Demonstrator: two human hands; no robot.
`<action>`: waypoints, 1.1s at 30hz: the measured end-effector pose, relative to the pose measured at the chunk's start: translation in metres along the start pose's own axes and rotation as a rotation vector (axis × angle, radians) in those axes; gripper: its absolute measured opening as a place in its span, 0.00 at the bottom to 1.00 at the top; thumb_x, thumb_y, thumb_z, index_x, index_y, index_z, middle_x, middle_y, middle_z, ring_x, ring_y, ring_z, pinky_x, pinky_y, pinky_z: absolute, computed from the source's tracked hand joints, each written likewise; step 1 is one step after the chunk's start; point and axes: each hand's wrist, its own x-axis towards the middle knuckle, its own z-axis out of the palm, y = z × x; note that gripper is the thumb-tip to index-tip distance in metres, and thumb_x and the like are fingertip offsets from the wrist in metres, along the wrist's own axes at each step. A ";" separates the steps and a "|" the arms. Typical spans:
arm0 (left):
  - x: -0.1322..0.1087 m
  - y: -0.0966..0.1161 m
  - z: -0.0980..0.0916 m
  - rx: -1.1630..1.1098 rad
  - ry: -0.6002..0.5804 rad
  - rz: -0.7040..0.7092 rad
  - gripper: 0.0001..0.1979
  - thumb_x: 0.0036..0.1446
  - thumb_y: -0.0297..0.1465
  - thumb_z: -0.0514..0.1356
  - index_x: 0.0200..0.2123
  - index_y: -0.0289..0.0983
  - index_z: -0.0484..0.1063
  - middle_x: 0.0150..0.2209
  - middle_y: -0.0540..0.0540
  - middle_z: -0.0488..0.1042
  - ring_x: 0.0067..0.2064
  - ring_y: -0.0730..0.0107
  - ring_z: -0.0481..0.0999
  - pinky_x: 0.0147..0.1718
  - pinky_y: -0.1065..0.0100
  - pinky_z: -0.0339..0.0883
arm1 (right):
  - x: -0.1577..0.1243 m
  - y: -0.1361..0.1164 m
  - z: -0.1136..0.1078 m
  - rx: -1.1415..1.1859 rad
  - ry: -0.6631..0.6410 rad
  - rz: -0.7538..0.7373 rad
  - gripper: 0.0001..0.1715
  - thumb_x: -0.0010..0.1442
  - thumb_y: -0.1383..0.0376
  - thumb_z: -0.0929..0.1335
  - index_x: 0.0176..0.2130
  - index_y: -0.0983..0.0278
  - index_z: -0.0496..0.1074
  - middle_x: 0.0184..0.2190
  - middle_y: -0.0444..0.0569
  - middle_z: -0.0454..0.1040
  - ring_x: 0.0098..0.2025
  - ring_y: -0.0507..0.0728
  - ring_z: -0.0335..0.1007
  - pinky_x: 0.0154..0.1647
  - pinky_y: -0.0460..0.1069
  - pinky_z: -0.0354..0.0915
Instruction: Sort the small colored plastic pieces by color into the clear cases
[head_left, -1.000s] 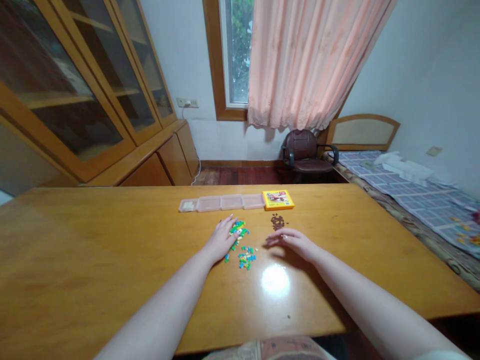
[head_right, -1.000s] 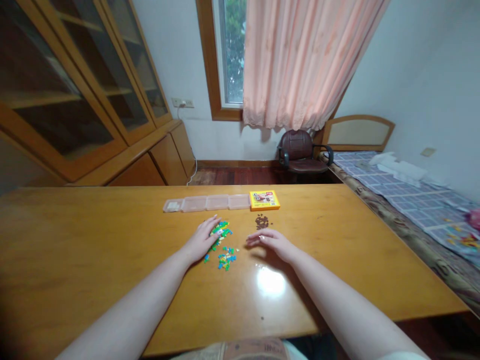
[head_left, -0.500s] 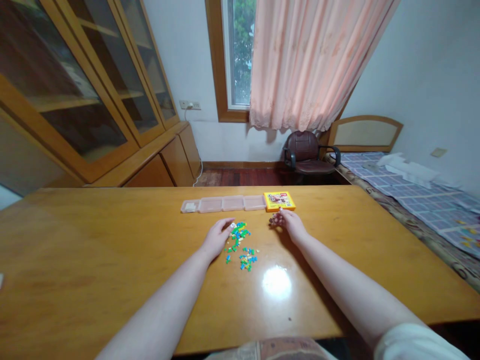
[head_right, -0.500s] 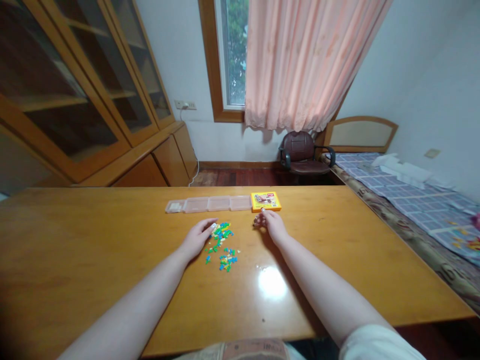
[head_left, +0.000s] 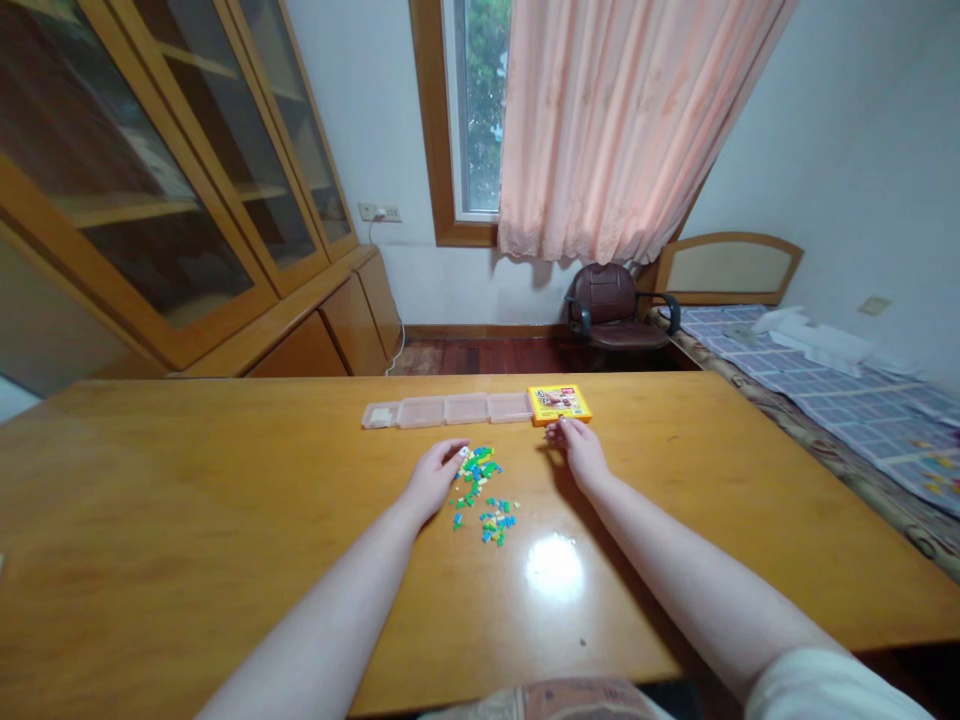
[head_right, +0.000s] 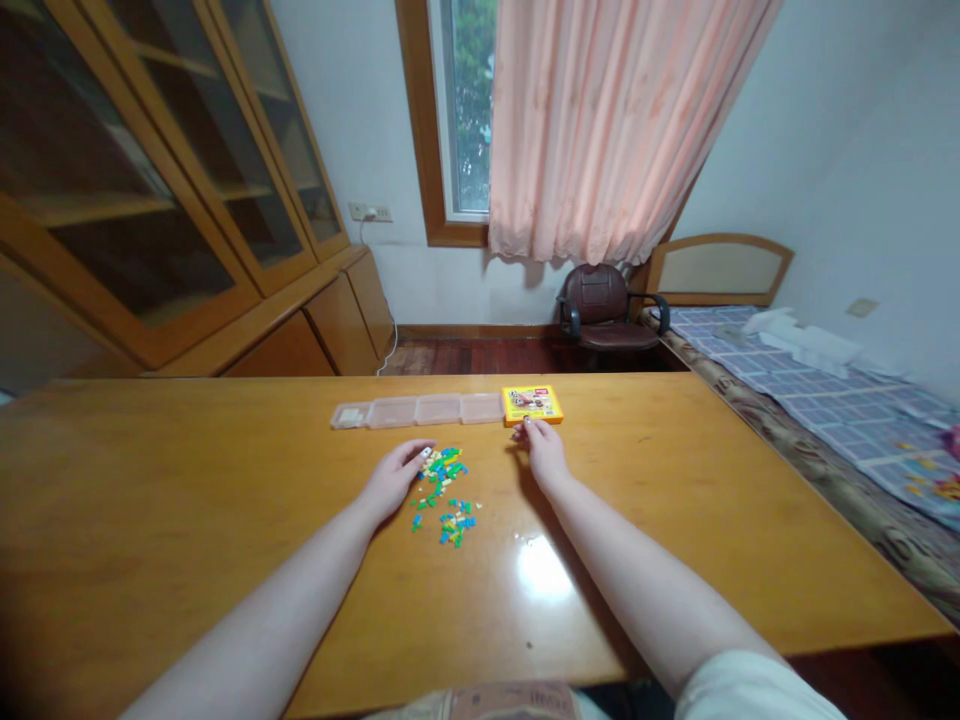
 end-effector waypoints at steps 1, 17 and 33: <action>0.000 0.000 0.000 0.004 0.001 0.003 0.18 0.54 0.39 0.58 0.44 0.35 0.75 0.45 0.41 0.78 0.49 0.57 0.75 0.53 0.56 0.65 | 0.003 -0.003 -0.009 -0.165 -0.009 -0.098 0.27 0.59 0.45 0.61 0.35 0.64 0.74 0.35 0.54 0.78 0.41 0.62 0.74 0.48 0.59 0.67; 0.001 -0.001 0.000 0.040 -0.014 0.017 0.16 0.54 0.37 0.59 0.43 0.36 0.75 0.44 0.42 0.78 0.47 0.57 0.76 0.52 0.55 0.65 | -0.003 0.002 -0.032 -1.262 -0.360 -0.282 0.38 0.65 0.47 0.57 0.66 0.63 0.53 0.66 0.55 0.53 0.67 0.64 0.47 0.66 0.65 0.39; 0.001 -0.004 0.001 -0.005 0.032 0.019 0.17 0.54 0.38 0.59 0.43 0.36 0.75 0.45 0.41 0.78 0.48 0.58 0.75 0.53 0.56 0.64 | 0.002 -0.023 0.039 -1.256 -0.393 -0.513 0.39 0.65 0.48 0.58 0.66 0.68 0.52 0.67 0.60 0.49 0.69 0.63 0.40 0.67 0.64 0.30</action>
